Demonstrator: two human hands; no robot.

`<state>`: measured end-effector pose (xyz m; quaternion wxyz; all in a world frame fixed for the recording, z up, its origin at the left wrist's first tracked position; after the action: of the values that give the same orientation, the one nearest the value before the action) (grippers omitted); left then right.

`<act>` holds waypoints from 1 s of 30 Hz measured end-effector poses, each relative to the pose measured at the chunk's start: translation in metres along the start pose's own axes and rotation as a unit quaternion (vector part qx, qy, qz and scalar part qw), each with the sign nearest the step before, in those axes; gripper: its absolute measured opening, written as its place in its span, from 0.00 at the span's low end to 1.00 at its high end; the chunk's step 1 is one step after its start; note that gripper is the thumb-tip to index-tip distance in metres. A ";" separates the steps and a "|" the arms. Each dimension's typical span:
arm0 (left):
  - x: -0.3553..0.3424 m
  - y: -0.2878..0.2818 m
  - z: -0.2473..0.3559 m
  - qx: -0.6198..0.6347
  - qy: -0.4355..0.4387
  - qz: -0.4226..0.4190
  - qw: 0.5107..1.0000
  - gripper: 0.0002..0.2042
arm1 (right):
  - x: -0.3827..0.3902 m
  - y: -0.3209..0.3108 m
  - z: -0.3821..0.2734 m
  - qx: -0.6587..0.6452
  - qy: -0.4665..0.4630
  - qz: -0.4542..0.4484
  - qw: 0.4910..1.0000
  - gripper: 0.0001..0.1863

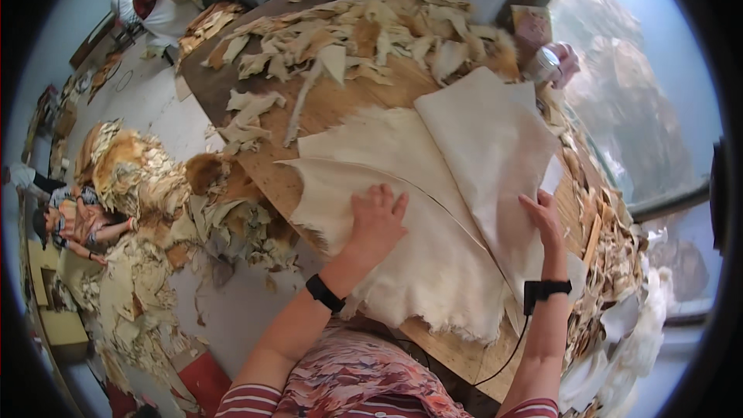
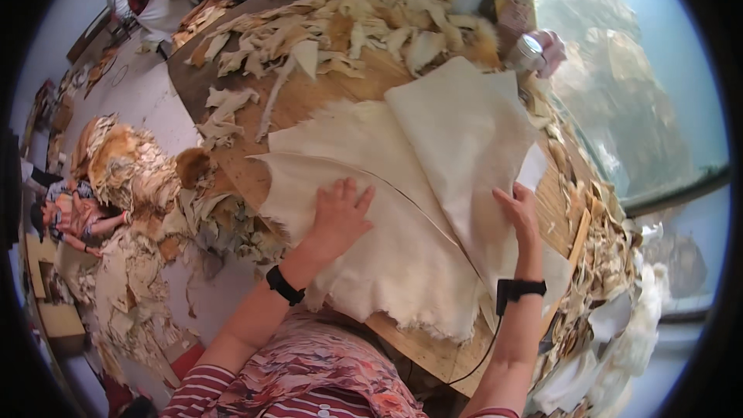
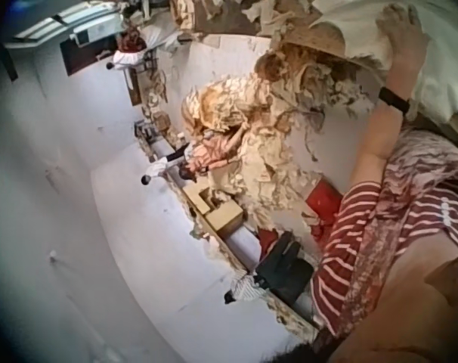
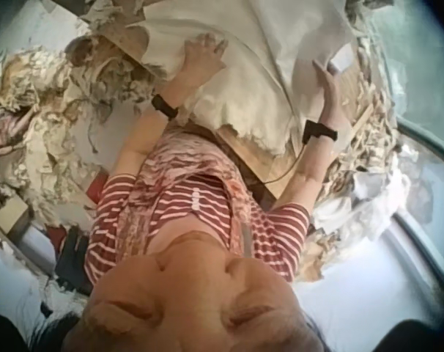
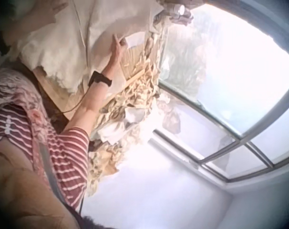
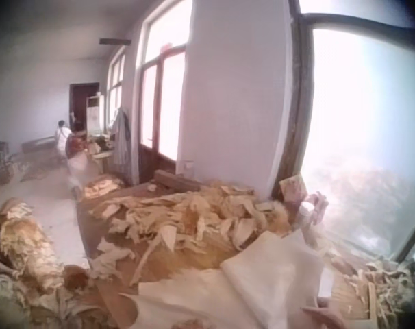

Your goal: The person uses a specialized hand-held leather cutting tool and shears to cut specific shapes out of white fur/leather pieces on a wooden work table, using a paper template and a straight edge for guidance.

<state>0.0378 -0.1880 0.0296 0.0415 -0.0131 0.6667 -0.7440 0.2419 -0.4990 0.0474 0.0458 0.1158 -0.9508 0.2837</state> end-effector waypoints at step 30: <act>0.009 -0.053 -0.137 0.209 0.059 0.265 0.940 0.18 | 0.162 0.168 -0.102 0.295 -0.154 -0.217 0.918 0.12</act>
<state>0.0164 -0.0469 0.0663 0.1991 0.2170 0.4768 -0.8282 0.0457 -0.3373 0.0685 -0.0768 0.3699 -0.7707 0.5131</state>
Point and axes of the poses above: each hand's wrist, its own x-axis away from the middle knuckle, its own y-axis out of the palm, z = x × y, the point moved 5 cm from there along -x, towards the middle knuckle
